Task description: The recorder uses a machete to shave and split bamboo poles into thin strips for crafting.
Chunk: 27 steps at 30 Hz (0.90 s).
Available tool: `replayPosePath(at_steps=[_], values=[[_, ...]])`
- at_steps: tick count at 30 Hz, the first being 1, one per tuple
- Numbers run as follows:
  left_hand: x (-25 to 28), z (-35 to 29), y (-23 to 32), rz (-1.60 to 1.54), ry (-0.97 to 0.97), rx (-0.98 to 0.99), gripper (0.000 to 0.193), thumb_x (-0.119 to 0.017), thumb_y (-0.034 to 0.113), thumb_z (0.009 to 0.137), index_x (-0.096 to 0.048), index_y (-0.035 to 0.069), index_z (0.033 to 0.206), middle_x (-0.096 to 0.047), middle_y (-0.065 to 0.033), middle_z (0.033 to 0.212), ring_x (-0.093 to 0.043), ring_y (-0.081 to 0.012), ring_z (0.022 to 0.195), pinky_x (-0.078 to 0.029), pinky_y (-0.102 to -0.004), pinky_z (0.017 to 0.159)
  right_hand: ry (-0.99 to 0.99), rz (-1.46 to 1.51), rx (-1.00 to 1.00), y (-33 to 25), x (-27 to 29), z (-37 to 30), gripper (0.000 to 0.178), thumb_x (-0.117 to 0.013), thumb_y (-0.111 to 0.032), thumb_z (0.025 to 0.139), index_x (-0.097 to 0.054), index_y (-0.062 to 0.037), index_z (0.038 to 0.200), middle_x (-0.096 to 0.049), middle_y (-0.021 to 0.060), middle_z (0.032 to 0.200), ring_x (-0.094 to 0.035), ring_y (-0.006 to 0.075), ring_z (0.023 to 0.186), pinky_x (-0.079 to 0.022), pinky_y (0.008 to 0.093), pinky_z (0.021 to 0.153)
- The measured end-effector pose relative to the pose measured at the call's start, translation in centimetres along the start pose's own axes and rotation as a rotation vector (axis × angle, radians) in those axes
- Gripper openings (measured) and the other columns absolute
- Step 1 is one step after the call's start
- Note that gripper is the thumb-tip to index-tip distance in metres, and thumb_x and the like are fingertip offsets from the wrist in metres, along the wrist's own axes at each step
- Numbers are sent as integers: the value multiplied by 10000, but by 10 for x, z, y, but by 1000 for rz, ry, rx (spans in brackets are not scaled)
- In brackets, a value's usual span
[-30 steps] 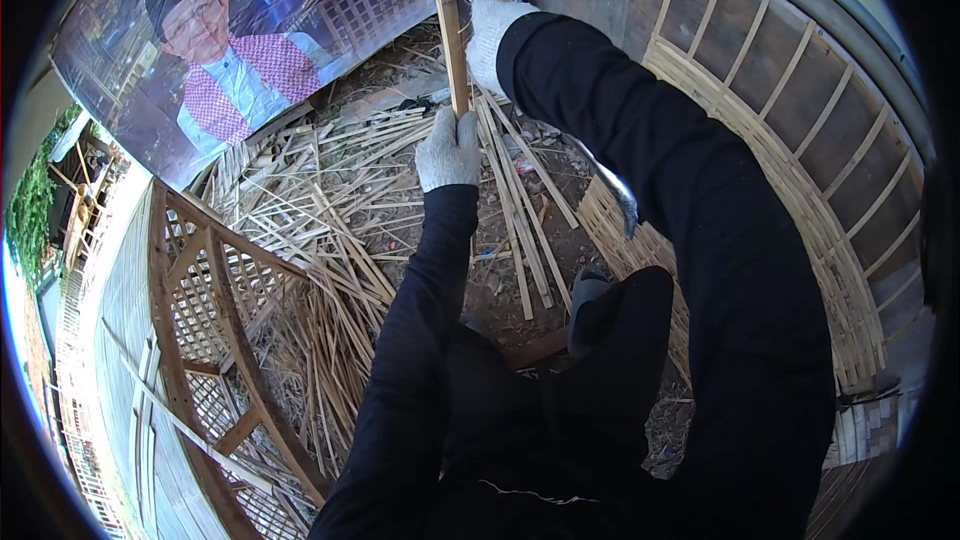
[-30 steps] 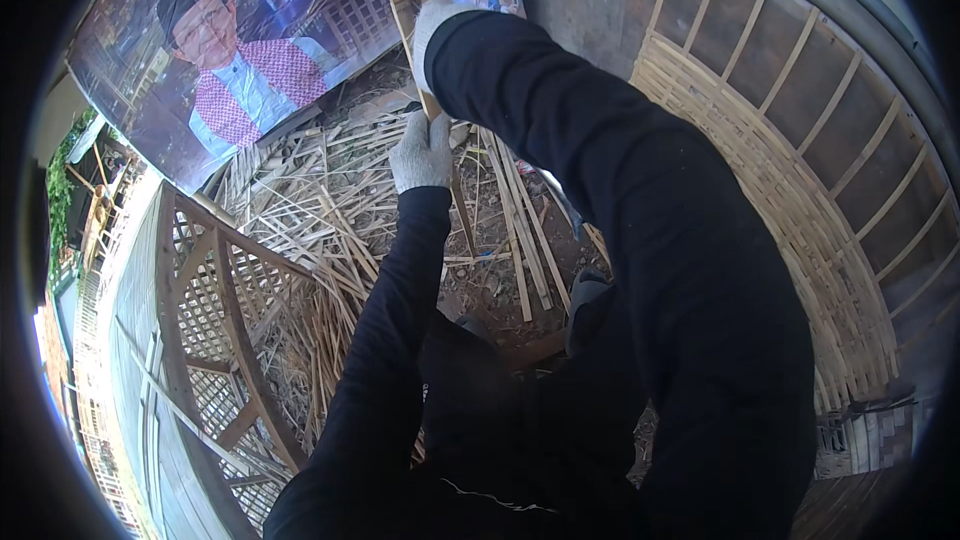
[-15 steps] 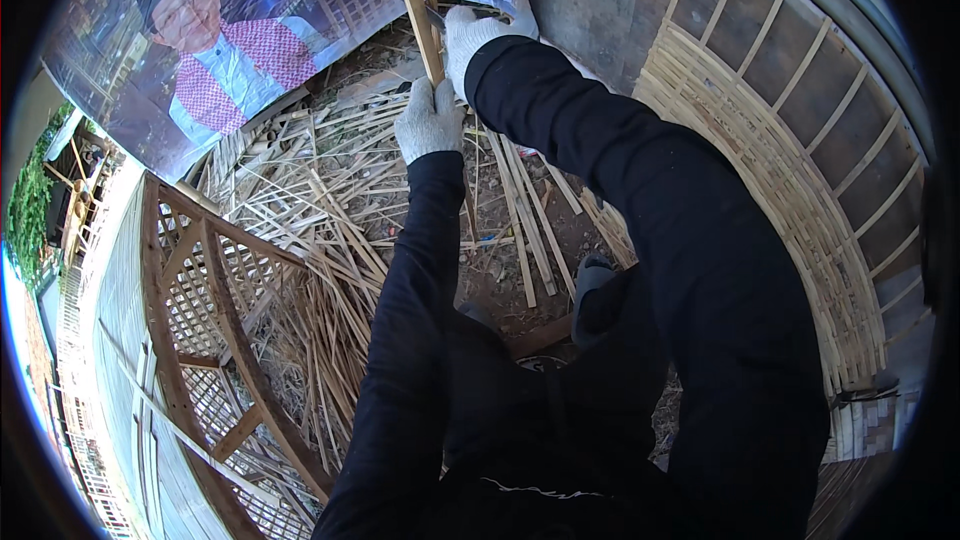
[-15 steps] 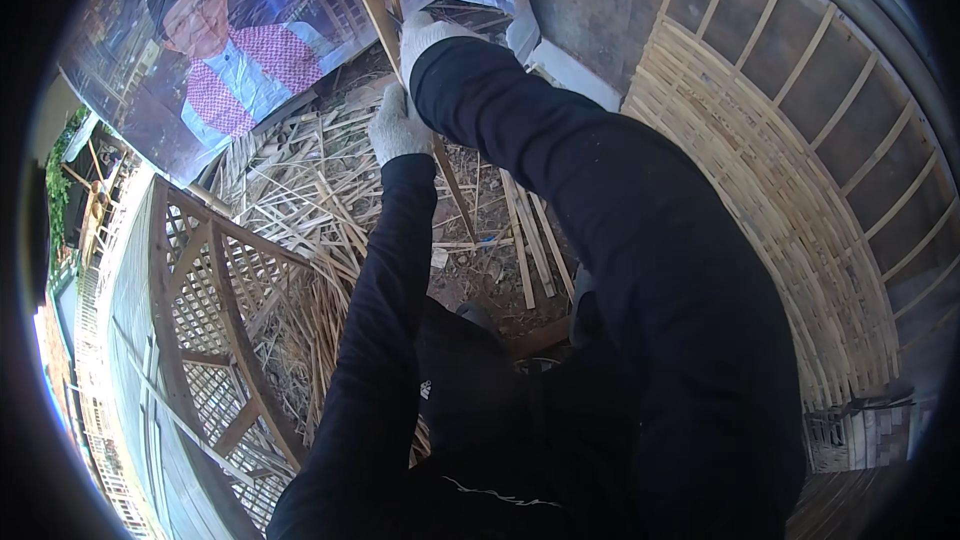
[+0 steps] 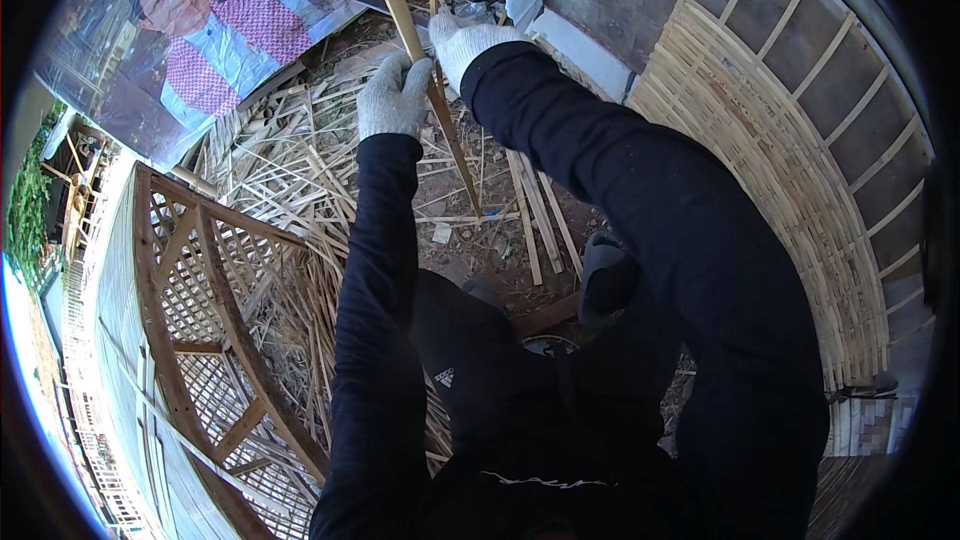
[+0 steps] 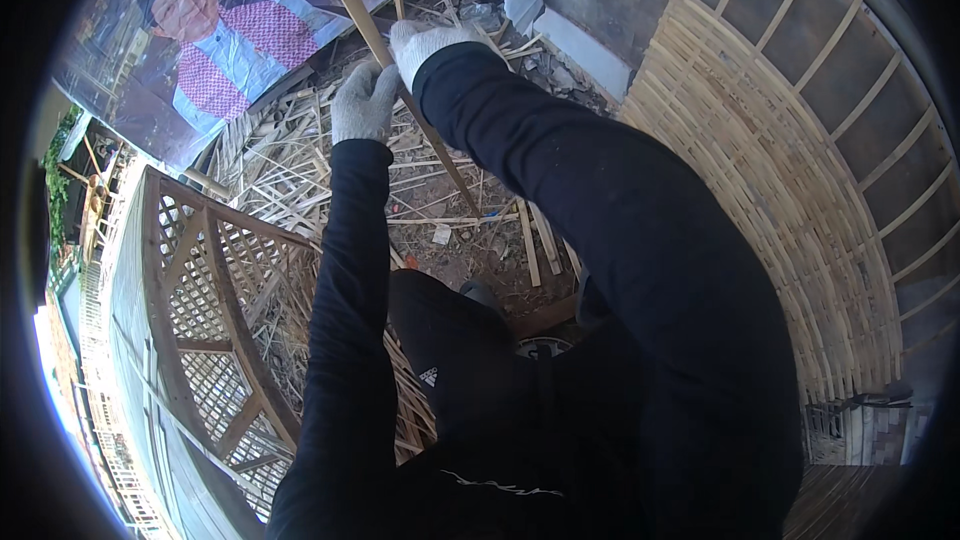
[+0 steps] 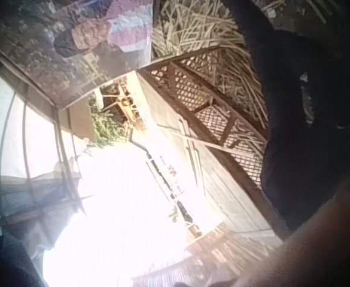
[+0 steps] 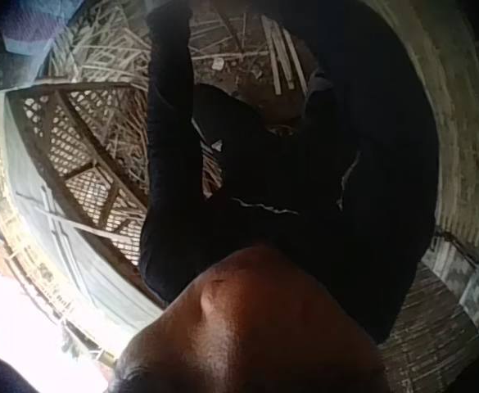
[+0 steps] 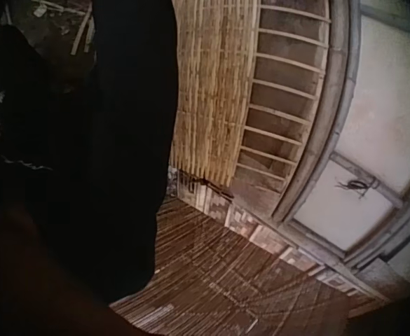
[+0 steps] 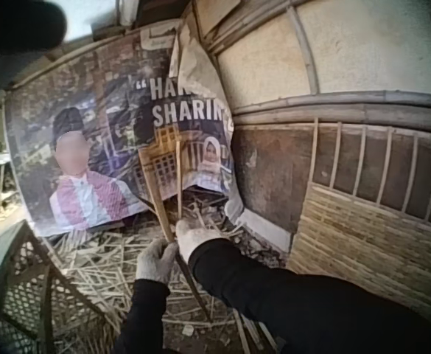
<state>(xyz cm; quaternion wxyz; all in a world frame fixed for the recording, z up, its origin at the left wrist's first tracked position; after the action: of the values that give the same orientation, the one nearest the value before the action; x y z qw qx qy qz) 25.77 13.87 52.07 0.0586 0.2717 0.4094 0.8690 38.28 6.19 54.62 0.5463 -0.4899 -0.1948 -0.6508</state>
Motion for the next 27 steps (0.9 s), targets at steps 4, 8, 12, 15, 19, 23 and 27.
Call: replayPosePath(at_steps=[4, 8, 12, 15, 19, 23, 27], values=[[43, 5, 26, -156, 65, -95, 473, -756, 279, 950, -625, -12, 1299, -720, -154, 1192, -695, -225, 1144, -532, -345, 1013, -438, -545, 240, -12, -57, -10, 273, -465, -191, 1028, -650, -52, 1172, -739, 184, 1054, -733, 354, 969, -556, 467, 832], [56, 34, 84, -120, 110, -355, 632, -795, 395, 914, -581, -15, 1344, -688, -172, 1256, -680, -245, 1175, -526, -383, 1042, -382, -92, -57, -2, -81, -49, 254, -549, -148, 976, -600, 28, 1154, -719, 260, 940, -745, 395, 861, -581, 467, 738], [36, 61, 101, -53, 136, -381, 309, -700, 315, 999, -679, 23, 1098, -656, -8, 833, -621, -110, 766, -505, -280, 703, -224, 88, -143, -8, -92, -67, 261, -587, -98, 935, -517, 45, 1142, -696, 323, 863, -736, 446, 824, -589, 506, 727], [19, 88, 95, -460, -79, -279, 240, -635, 299, 1048, -685, 70, 1100, -642, 27, 811, -581, -57, 701, -476, -252, 635, -185, 174, -216, 1, -87, -64, 237, -571, -91, 937, -487, 24, 1125, -694, 319, 839, -733, 450, 818, -588, 524, 720], [-9, 93, 82, -473, -180, -110, 267, -593, 310, 1066, -676, 61, 1111, -649, 27, 844, -576, -60, 723, -473, -256, 647, -161, 64, -124, 10, -75, -58, 337, -576, -113, 942, -490, 93, 1194, -703, 310, 837, -743, 437, 815, -592, 521, 700], [-1, 83, 81, -470, 199, -133, 252, -576, 284, 1068, -667, 54, 1116, -640, 29, 836, -556, -54, 715, -448, -251, 630, -129, 63, -25, 13, -74, -54, 323, -527, -138, 975, -522, 97, 1198, -710, 296, 852, -741, 425, 810, -590, 516, 705], [-5, 87, 82, -527, 181, -220, 228, -574, 264, 1066, -648, 55, 1120, -547, 35, 772, -495, -63, 693, -411, -271, 599, -145, 42, -100, 19, -97, -61, 283, -508, -163, 994, -523, 55, 1173, -708, 295, 857, -734, 429, 812, -580, 528, 723]])
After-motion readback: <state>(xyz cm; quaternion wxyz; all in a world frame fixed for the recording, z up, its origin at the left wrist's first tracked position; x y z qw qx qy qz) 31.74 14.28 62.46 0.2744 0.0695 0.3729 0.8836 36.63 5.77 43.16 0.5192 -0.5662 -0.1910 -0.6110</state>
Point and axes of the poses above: each hand's wrist, its own z-axis towards the middle knuckle, its own x-axis out of the back of the hand, y = z × x, the point moved 10 cm from there along z, towards the middle knuckle
